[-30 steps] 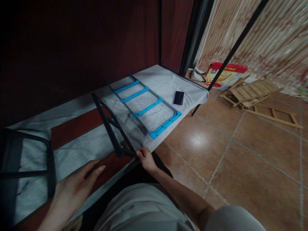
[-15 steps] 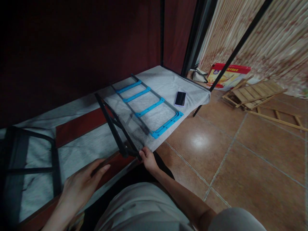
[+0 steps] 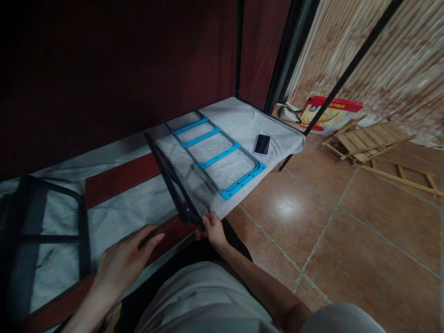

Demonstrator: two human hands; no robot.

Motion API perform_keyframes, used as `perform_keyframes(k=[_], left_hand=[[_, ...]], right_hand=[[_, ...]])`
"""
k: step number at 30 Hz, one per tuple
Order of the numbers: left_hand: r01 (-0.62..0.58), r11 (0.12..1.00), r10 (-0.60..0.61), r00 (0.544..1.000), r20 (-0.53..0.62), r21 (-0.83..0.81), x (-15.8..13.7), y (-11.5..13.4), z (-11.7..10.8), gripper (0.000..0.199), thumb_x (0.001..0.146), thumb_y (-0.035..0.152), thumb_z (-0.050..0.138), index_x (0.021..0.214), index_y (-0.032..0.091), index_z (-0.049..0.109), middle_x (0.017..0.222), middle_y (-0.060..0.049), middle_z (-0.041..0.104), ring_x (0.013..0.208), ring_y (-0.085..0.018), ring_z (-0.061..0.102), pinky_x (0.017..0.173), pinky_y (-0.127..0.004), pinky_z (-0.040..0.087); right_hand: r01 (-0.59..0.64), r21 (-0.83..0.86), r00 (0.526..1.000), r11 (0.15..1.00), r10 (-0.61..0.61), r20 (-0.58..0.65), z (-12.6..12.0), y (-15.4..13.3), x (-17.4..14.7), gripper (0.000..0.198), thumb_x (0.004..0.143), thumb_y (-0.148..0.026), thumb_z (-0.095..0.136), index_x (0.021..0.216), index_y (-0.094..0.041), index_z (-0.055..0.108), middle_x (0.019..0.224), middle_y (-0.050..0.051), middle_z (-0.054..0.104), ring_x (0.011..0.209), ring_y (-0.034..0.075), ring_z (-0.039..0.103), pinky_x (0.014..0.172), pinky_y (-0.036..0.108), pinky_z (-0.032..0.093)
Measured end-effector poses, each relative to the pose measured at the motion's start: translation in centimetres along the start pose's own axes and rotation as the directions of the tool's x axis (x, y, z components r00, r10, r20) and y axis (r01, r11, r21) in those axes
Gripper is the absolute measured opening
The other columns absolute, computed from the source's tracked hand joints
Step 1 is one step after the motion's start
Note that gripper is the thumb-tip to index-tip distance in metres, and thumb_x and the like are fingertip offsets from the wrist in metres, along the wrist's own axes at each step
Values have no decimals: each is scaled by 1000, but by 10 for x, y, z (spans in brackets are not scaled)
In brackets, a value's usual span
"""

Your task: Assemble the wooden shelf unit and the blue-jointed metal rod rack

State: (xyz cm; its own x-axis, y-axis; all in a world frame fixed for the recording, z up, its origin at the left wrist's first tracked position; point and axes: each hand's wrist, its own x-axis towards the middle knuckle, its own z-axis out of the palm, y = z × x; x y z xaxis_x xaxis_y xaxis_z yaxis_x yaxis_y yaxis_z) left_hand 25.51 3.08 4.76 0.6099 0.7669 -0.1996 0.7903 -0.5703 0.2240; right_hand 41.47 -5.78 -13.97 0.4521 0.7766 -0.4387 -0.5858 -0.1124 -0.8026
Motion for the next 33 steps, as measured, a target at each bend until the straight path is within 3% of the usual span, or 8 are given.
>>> perform_keyframes(k=[4,9,13,19,24,28,33], left_hand=[[3,1000,-3,1000,-4,11,-1,-1,0,37,97,45,41,117,28,66,108,-2,76,99,-21,71,77,-27,48],[-17,1000,17,1000,2,15,0,1,1,37,98,45,39,116,27,67,109,-3,75,98,-22,71,78,-29,48],[-34,999,34,999,-1,25,-2,-2,3,38,98,46,38,114,28,67,105,-2,76,96,-23,71,76,-29,47],[-41,999,41,999,3,-13,-4,-5,4,36,98,44,39,114,28,66,108,-1,75,99,-21,70,78,-28,46],[-52,998,52,998,-24,-17,-4,-7,4,36,98,45,39,114,28,66,107,-2,75,98,-21,70,77,-28,46],[-76,997,75,996,-43,-21,-5,-8,8,35,98,45,40,112,28,67,104,-2,76,95,-22,70,75,-28,46],[-78,997,78,995,-56,-13,-5,-8,9,36,98,45,39,112,28,67,102,-3,76,93,-23,70,74,-30,46]], right_hand=[[-28,13,999,1000,28,35,3,-4,-5,50,79,-68,60,95,-26,40,60,-6,58,52,18,64,50,30,51],[-60,34,993,998,56,102,-2,-9,-8,52,75,-66,63,94,-26,37,62,-7,59,53,16,65,54,30,53],[-68,-80,985,994,79,156,-4,-7,-5,50,77,-69,59,94,-25,41,61,-6,59,51,15,61,53,30,52],[167,-298,986,940,-164,35,-8,3,0,34,83,-56,59,83,-22,53,67,-4,53,57,11,50,50,22,42],[165,-182,986,969,-161,32,-10,2,1,34,76,-54,65,78,-21,54,65,-5,50,57,11,50,55,25,49],[125,-251,992,960,-125,14,-9,2,3,44,77,-63,62,71,-22,49,56,-6,50,48,11,50,47,25,47],[55,-132,998,990,-48,51,-6,0,-2,44,81,-65,57,91,-23,50,64,-4,62,52,14,60,48,26,52]])
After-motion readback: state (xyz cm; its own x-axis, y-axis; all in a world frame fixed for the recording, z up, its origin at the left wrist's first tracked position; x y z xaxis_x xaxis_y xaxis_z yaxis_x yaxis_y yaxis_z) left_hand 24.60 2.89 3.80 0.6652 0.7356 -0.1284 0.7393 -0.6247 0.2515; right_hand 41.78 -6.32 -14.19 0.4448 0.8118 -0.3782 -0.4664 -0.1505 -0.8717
